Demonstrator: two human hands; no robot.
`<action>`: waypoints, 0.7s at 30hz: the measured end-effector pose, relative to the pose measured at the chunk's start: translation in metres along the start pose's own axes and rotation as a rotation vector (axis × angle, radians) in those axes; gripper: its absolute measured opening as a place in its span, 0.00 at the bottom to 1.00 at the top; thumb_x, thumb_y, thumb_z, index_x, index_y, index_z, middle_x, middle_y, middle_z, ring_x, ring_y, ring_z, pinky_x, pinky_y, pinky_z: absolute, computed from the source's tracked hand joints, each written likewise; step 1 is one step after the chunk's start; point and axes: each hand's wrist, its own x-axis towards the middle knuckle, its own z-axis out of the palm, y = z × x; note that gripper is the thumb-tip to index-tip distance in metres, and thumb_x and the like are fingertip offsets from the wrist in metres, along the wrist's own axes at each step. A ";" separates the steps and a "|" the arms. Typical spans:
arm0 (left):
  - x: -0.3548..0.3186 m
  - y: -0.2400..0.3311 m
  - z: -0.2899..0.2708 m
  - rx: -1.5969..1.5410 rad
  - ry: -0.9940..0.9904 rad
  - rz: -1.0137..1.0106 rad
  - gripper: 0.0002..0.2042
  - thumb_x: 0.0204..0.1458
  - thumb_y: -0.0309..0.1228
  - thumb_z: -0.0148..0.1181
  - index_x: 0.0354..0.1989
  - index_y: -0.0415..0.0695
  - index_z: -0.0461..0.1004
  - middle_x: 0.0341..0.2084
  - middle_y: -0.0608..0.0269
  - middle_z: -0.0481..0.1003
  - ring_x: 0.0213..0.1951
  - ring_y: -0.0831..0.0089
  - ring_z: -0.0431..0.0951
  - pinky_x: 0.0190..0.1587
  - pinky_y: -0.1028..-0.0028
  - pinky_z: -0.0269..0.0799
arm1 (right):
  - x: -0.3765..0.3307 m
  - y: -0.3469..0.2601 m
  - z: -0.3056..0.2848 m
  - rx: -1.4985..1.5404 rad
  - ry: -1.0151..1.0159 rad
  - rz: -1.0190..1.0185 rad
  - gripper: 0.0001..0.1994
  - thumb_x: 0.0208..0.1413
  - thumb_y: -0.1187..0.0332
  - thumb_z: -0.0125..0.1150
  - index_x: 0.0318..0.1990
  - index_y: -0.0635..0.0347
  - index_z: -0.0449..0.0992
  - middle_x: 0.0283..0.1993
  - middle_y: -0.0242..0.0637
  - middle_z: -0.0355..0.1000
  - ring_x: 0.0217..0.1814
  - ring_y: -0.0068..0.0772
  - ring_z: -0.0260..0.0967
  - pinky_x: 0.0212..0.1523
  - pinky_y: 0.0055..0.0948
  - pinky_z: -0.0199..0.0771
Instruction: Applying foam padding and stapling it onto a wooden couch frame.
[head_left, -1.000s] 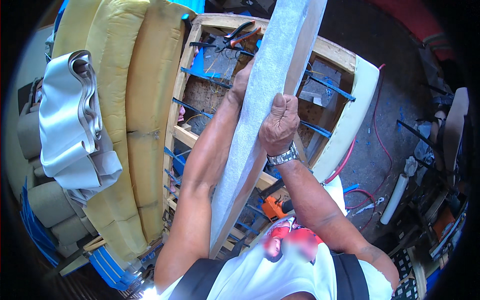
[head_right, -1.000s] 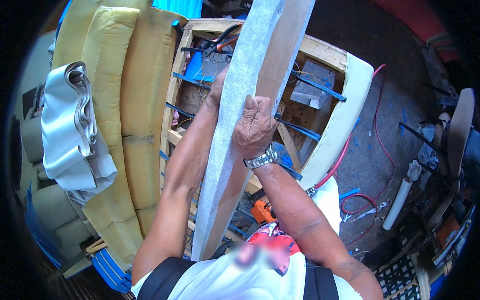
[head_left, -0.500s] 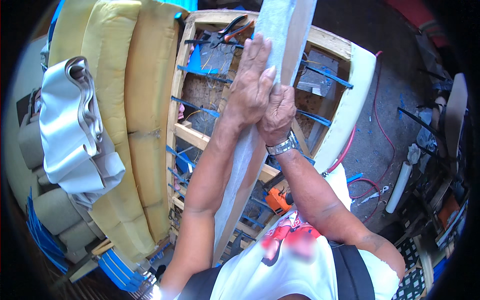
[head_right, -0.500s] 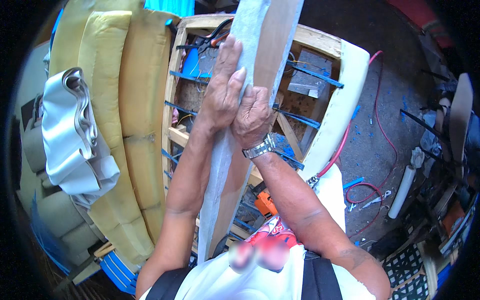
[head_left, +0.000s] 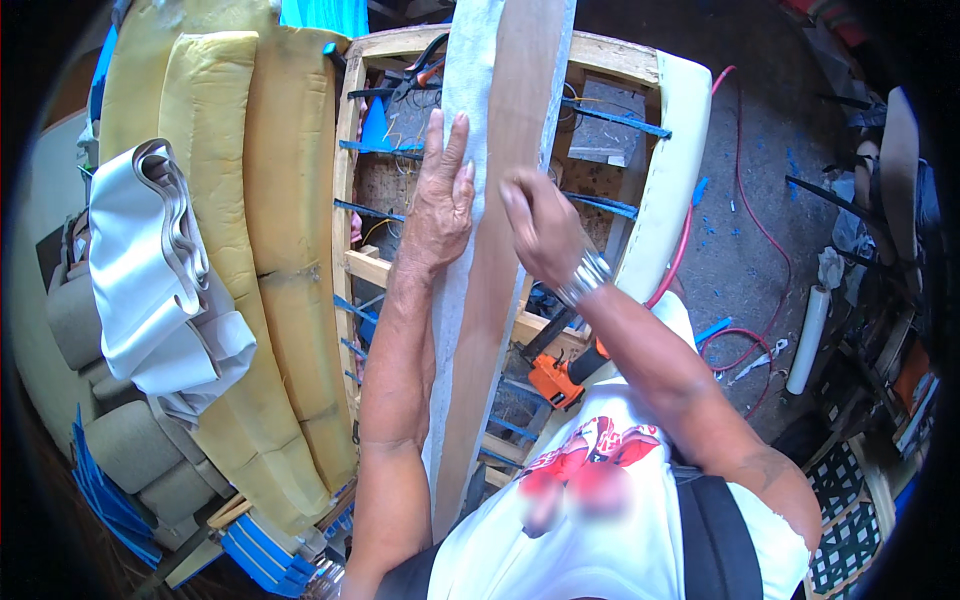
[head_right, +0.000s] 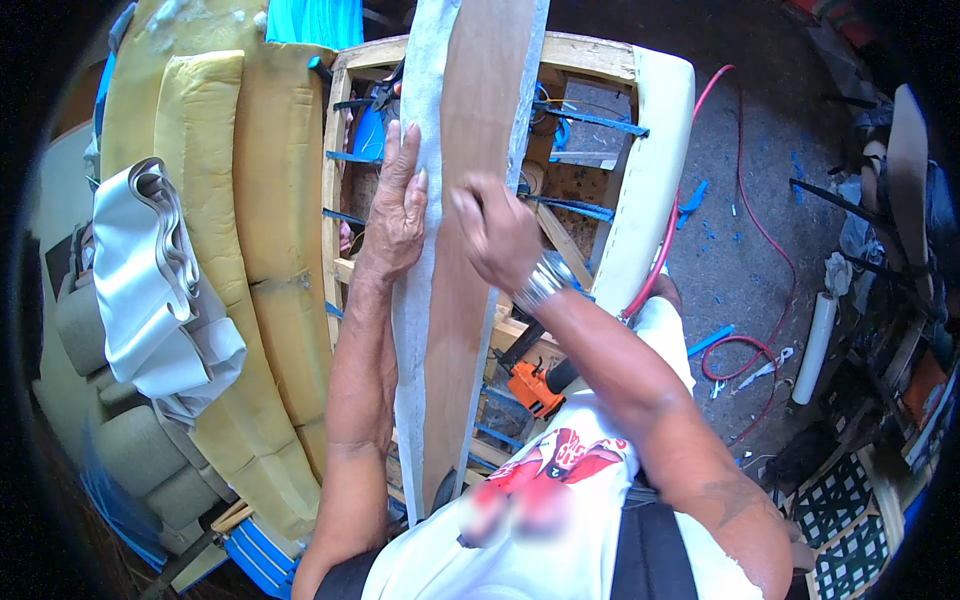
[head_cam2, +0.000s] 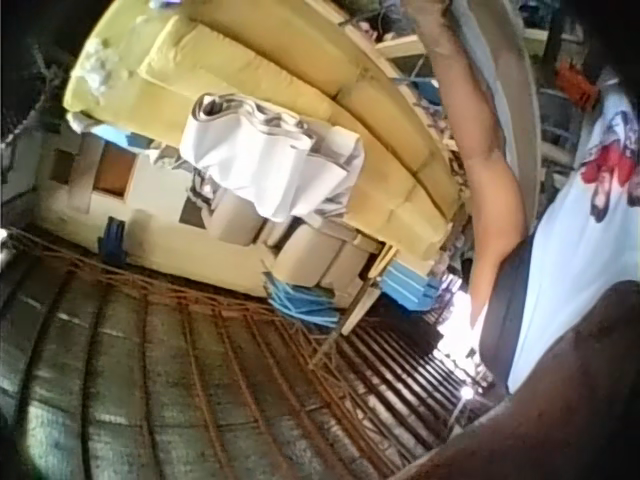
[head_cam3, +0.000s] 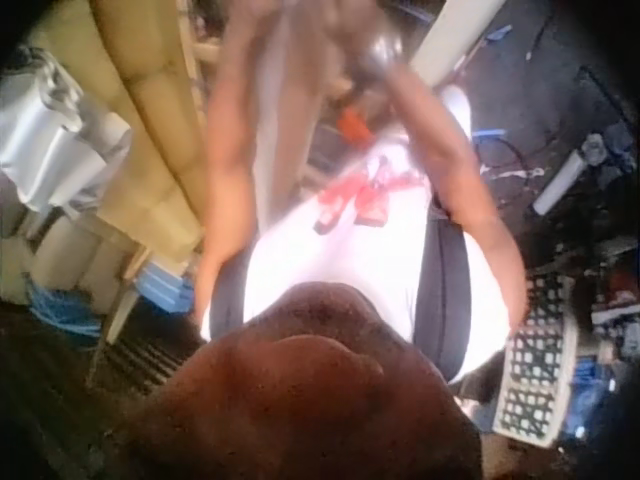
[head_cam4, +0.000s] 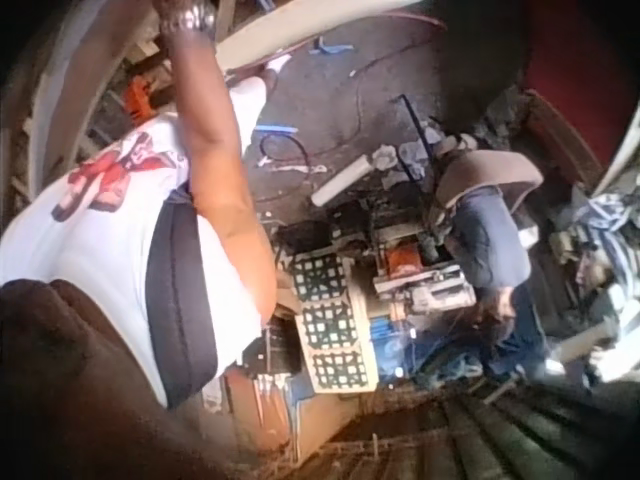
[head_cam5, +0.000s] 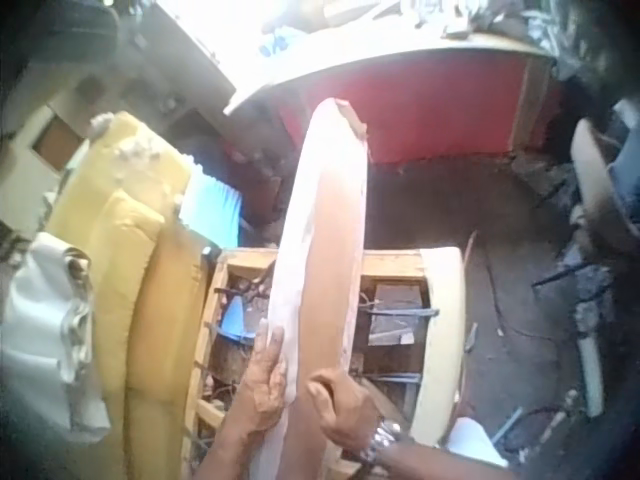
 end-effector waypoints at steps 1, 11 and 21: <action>0.000 -0.001 -0.001 0.002 0.009 0.000 0.31 0.66 0.24 0.47 0.77 0.60 0.51 0.76 0.44 0.43 0.76 0.47 0.47 0.73 0.57 0.54 | -0.023 0.000 -0.024 -0.062 -0.120 -0.045 0.13 0.65 0.59 0.59 0.45 0.60 0.73 0.33 0.45 0.73 0.31 0.48 0.73 0.33 0.41 0.72; -0.003 0.011 0.006 -0.028 -0.044 -0.052 0.34 0.64 0.22 0.47 0.78 0.58 0.46 0.78 0.49 0.39 0.77 0.52 0.42 0.75 0.57 0.46 | -0.201 0.077 -0.108 -1.156 -1.171 -0.808 0.17 0.51 0.58 0.62 0.47 0.55 0.76 0.46 0.35 0.72 0.53 0.36 0.67 0.62 0.40 0.56; -0.002 0.010 0.009 0.111 -0.069 -0.008 0.39 0.62 0.25 0.51 0.78 0.65 0.40 0.77 0.43 0.36 0.76 0.45 0.45 0.74 0.53 0.50 | -0.110 -0.011 -0.150 -0.538 -1.220 -0.206 0.19 0.46 0.54 0.69 0.42 0.54 0.76 0.31 0.40 0.76 0.38 0.45 0.78 0.52 0.45 0.66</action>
